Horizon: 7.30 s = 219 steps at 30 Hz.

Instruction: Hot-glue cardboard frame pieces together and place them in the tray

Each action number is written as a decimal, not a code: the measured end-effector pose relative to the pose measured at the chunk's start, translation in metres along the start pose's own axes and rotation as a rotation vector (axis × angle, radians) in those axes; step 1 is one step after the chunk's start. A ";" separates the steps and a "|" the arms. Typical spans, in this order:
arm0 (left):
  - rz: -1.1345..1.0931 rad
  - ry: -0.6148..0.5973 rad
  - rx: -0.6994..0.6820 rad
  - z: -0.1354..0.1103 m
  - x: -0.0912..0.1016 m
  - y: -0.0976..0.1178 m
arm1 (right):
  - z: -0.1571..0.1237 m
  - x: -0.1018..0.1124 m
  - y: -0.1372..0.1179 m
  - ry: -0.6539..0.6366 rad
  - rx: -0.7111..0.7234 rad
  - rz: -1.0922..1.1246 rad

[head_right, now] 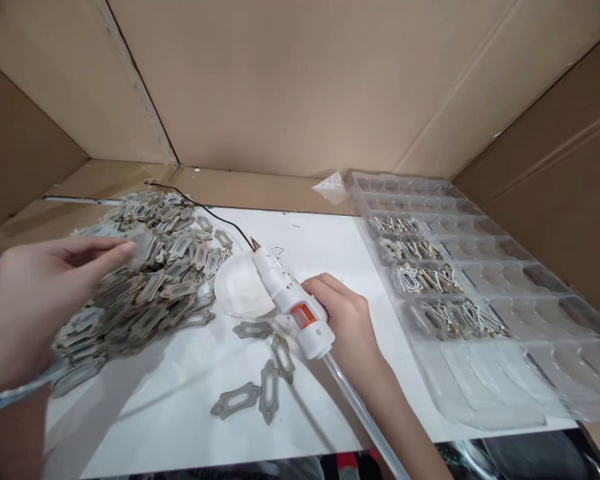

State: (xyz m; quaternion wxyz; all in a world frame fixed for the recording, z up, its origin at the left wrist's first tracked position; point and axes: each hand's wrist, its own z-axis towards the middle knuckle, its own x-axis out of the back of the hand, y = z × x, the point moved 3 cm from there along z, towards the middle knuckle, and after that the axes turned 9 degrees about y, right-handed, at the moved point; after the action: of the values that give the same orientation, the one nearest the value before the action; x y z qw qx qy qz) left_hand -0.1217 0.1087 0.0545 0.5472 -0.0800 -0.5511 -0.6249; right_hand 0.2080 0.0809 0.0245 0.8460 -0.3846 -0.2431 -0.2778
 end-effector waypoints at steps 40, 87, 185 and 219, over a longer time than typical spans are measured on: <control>0.006 -0.682 -0.873 -0.129 -0.074 0.046 | 0.004 -0.001 0.006 0.040 -0.154 0.000; -0.946 -0.764 0.254 -0.095 -0.064 0.076 | -0.009 -0.027 -0.005 0.082 -0.804 0.842; -1.000 -0.441 0.600 -0.063 -0.060 0.051 | -0.009 -0.024 -0.017 0.020 -0.176 0.291; -0.916 -0.144 0.153 -0.061 -0.052 0.044 | -0.015 -0.038 -0.013 -0.142 -0.036 0.354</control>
State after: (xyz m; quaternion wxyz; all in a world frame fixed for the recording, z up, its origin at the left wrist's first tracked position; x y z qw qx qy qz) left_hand -0.0367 0.1014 0.0210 0.1798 0.1688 -0.6108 -0.7524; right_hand 0.1742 0.0724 -0.0015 0.8555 -0.4551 -0.2256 -0.1009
